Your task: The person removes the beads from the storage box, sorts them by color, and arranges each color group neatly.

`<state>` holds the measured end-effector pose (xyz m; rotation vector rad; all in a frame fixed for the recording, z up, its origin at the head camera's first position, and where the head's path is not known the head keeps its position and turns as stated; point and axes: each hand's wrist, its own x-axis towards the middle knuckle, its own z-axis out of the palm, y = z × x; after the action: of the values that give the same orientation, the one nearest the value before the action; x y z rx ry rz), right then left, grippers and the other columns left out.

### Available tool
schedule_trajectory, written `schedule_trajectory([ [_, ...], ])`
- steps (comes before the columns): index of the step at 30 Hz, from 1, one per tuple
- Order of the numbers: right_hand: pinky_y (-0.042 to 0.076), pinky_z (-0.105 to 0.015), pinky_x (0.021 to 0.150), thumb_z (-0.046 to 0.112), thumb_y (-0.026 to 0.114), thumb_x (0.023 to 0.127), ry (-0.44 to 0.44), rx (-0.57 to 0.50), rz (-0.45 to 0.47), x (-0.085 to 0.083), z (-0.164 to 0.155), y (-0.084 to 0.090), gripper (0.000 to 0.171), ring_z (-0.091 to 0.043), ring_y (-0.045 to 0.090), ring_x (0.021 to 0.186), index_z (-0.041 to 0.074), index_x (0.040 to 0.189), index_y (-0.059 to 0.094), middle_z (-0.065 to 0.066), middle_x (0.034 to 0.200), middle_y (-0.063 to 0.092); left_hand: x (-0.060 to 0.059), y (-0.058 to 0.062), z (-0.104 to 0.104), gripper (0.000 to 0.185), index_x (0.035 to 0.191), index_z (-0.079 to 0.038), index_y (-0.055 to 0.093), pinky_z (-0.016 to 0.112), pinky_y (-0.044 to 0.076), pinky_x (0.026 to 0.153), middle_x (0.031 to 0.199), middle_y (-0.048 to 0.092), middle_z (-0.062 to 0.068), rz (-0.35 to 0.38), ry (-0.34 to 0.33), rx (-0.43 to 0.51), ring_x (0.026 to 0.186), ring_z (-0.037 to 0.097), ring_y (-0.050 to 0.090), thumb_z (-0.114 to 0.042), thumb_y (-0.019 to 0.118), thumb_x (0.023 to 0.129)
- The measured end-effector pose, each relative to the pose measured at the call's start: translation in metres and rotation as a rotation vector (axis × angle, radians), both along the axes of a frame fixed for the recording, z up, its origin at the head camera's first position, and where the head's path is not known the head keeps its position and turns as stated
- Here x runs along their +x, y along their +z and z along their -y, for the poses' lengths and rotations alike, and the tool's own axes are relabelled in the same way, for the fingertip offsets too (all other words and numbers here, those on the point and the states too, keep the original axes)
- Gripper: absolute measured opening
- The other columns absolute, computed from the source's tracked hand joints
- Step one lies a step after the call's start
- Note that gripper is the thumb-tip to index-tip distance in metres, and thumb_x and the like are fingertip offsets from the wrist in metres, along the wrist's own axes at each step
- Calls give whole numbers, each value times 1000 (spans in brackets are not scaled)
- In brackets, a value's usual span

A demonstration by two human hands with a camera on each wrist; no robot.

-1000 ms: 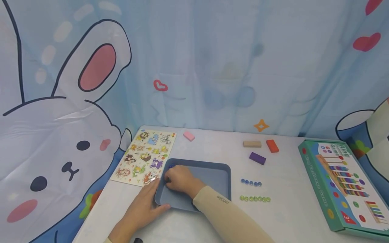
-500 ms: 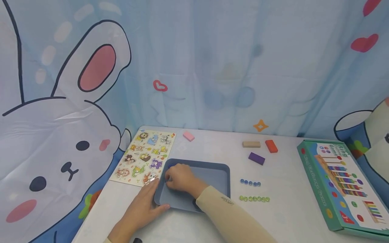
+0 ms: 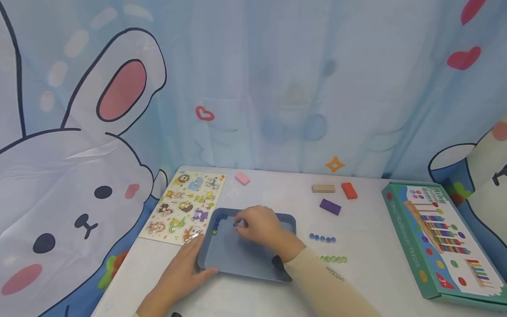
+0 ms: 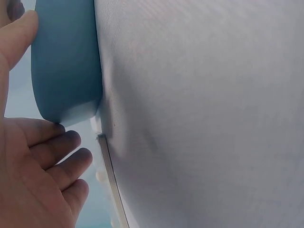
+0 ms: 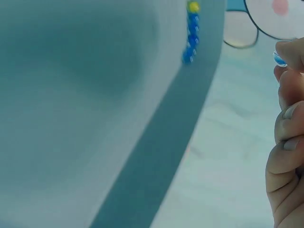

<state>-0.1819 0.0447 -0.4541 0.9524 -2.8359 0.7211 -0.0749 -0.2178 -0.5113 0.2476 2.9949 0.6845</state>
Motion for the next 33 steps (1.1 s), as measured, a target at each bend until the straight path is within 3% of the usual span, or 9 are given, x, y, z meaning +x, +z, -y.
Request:
schedule_trajectory([
  [8,39,-16,51,25,85,87,-45,-60,-73,4,-51,12,12,4,42,54,18,97,83,17,63,58,-1,-2,1,111,165,-9,32,57,31,129,170,36,12,14,17,-4,157,37,35,-75,71,84],
  [14,39,-18,49,24,85,86,-154,-33,-66,8,-91,16,13,0,45,56,17,97,83,15,64,58,-2,-7,2,112,165,-10,32,57,31,129,170,35,10,14,12,-12,157,36,35,-77,70,83],
  [27,38,-23,50,23,83,88,-372,26,30,15,-181,-1,18,-11,47,60,13,103,81,8,66,56,-3,-1,2,112,165,-10,31,58,32,128,170,35,12,20,6,-10,157,37,35,-76,70,83],
  [33,36,-23,51,24,82,89,-423,58,83,19,-211,-15,20,-13,47,62,12,104,81,6,67,56,-2,-3,2,113,165,-10,31,57,33,128,170,35,12,26,5,-7,157,36,35,-79,69,83],
])
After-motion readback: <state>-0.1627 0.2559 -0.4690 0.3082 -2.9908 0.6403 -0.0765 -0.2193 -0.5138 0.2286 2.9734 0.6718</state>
